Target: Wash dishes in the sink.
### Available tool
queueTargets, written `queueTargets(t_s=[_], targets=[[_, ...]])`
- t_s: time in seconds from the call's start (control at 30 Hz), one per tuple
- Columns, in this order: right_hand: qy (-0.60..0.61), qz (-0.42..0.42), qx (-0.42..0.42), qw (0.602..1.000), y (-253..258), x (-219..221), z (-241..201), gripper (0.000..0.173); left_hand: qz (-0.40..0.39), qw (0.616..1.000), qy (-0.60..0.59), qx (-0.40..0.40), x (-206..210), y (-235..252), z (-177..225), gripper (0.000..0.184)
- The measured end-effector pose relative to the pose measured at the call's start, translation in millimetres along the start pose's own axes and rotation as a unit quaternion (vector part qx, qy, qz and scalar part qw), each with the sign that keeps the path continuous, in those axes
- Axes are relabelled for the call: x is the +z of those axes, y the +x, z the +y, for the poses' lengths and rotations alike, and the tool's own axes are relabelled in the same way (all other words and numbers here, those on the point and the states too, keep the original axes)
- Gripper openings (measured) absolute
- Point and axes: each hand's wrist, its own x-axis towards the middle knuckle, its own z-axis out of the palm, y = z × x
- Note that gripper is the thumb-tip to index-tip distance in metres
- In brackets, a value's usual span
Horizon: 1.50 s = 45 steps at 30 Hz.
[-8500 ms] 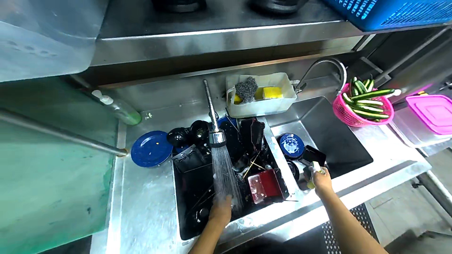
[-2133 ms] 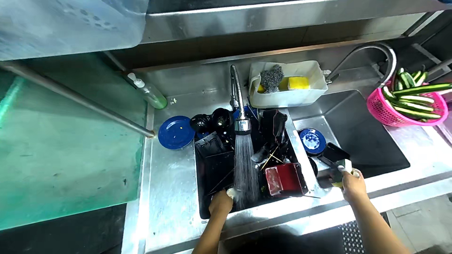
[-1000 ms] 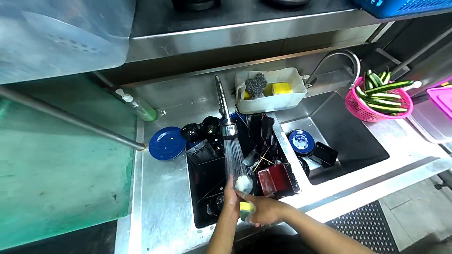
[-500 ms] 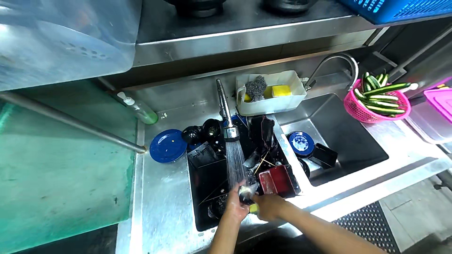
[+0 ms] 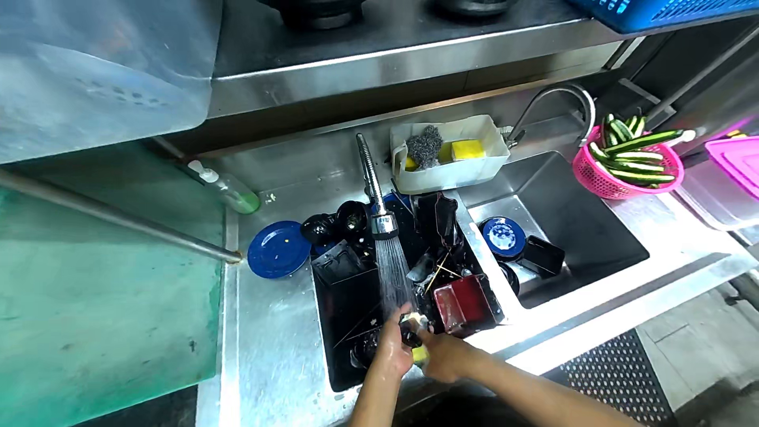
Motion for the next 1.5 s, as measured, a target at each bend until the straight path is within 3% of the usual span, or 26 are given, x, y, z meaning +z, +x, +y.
queueTargets(t_s=[0.17, 0.37, 0.57, 0.73, 1.0, 1.27, 1.43, 1.5], targets=[[0.025, -0.005, -0.045, 0.999, -2, 3, 0, 0.104, -0.005, 0.999, 0.031, -0.012, 2, -3, 5, 0.039], [0.005, 0.043, 0.027, 0.999, -2, 5, -6, 0.101, -0.006, 0.999, 0.041, 0.006, 3, -5, 4, 0.036], [-0.003, 0.036, -0.026, 0.999, -4, 8, -4, 0.105, 0.01, 0.999, 0.029, 0.011, 6, -3, 4, 0.036], [-0.017, 0.043, 0.039, 0.998, -4, 5, -5, 0.104, 0.024, 0.999, 0.013, 0.038, 11, -6, 3, 0.03], [-0.005, 0.027, -0.078, 0.997, -1, 9, 7, 0.097, 0.025, 0.997, 0.054, 0.044, 9, -10, 4, 0.037], [-0.074, 0.04, 0.019, 0.996, -1, 5, 16, 0.096, 0.039, 0.986, 0.133, 0.097, -1, -1, -1, 0.036], [0.056, 0.006, -0.107, 0.993, -7, 11, 17, 0.095, 0.037, 0.989, 0.115, 0.089, 5, -2, 10, 0.036], [0.033, -0.005, -0.111, 0.993, -4, 6, 26, 0.094, 0.031, 0.989, 0.116, 0.085, 1, -3, 12, 0.034]])
